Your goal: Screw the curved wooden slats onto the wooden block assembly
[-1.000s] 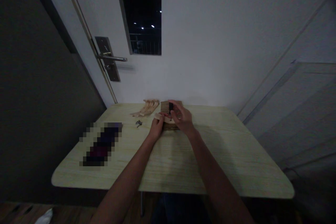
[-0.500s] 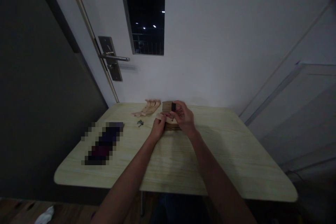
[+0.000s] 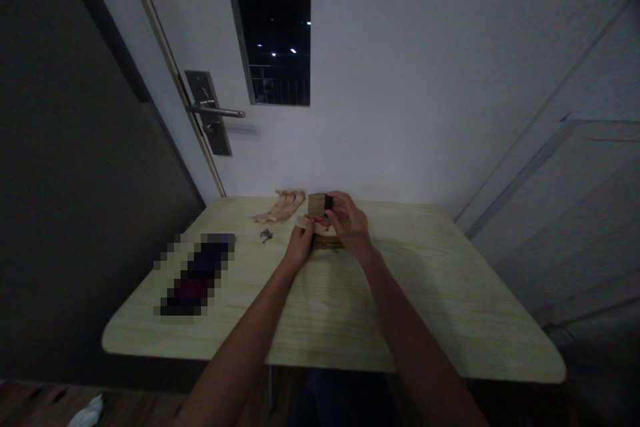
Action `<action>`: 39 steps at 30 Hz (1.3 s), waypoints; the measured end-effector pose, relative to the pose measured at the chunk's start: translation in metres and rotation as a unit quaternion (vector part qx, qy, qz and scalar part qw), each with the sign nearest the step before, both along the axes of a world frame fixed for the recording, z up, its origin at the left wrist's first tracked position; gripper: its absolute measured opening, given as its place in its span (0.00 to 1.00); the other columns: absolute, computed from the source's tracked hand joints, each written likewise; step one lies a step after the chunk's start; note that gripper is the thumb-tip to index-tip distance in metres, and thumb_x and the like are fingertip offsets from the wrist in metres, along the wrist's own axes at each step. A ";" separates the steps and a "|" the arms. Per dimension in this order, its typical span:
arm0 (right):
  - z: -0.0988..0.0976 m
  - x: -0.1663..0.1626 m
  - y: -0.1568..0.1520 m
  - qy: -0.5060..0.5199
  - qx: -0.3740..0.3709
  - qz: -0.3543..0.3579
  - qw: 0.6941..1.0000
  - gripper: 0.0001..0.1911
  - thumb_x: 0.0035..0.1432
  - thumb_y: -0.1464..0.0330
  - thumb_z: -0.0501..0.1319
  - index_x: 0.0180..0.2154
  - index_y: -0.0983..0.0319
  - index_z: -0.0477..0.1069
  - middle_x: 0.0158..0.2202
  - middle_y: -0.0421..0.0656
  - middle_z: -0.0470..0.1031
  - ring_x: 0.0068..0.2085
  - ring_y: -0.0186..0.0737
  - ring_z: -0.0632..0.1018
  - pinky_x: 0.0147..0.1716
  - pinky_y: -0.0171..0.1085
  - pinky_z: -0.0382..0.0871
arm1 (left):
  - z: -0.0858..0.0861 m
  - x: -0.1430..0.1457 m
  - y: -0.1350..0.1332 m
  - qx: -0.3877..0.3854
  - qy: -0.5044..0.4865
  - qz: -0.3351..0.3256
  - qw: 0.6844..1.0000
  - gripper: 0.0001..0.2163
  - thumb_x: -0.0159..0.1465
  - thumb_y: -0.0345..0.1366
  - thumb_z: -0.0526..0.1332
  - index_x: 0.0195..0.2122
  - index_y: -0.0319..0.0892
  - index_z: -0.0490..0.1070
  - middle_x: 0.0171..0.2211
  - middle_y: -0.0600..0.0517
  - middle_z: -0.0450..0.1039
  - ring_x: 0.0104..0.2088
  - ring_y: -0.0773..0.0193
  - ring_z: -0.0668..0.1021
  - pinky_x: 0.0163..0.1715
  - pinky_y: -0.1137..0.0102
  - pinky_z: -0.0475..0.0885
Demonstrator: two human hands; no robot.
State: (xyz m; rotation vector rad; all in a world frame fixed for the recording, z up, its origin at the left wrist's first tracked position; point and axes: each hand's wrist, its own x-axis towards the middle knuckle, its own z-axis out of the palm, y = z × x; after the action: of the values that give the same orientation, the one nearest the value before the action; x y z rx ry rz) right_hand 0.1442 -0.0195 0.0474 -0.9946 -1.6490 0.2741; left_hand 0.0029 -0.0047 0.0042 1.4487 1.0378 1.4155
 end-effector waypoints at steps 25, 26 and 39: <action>0.004 0.000 -0.004 -0.038 -0.004 -0.005 0.999 0.18 0.62 0.63 0.57 0.54 0.53 0.64 0.47 0.43 0.78 0.43 0.41 0.81 0.39 0.40 0.78 | -0.003 -0.001 0.001 0.001 0.010 -0.001 1.000 0.18 0.63 0.52 0.55 0.34 0.41 0.72 0.35 0.49 0.76 0.39 0.60 0.76 0.44 0.68 0.69; 0.004 0.000 -0.004 -0.040 -0.007 -0.003 0.999 0.18 0.62 0.64 0.57 0.54 0.53 0.64 0.46 0.42 0.79 0.42 0.41 0.81 0.39 0.40 0.78 | -0.003 -0.001 0.001 -0.002 0.010 -0.001 1.000 0.18 0.62 0.52 0.55 0.34 0.41 0.72 0.35 0.49 0.76 0.39 0.60 0.76 0.45 0.68 0.69; 0.005 -0.001 -0.004 -0.035 -0.021 -0.019 0.999 0.19 0.58 0.64 0.62 0.52 0.53 0.65 0.39 0.40 0.79 0.34 0.39 0.81 0.34 0.39 0.76 | 0.002 0.000 -0.001 -0.001 -0.007 0.000 1.000 0.17 0.61 0.52 0.57 0.33 0.42 0.71 0.33 0.50 0.75 0.38 0.60 0.75 0.44 0.67 0.69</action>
State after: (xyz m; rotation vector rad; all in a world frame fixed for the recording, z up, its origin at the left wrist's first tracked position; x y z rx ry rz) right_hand 0.1435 -0.0231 0.0526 -1.0770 -1.6921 0.2518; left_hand 0.0032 -0.0058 0.0062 1.4365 1.0299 1.4215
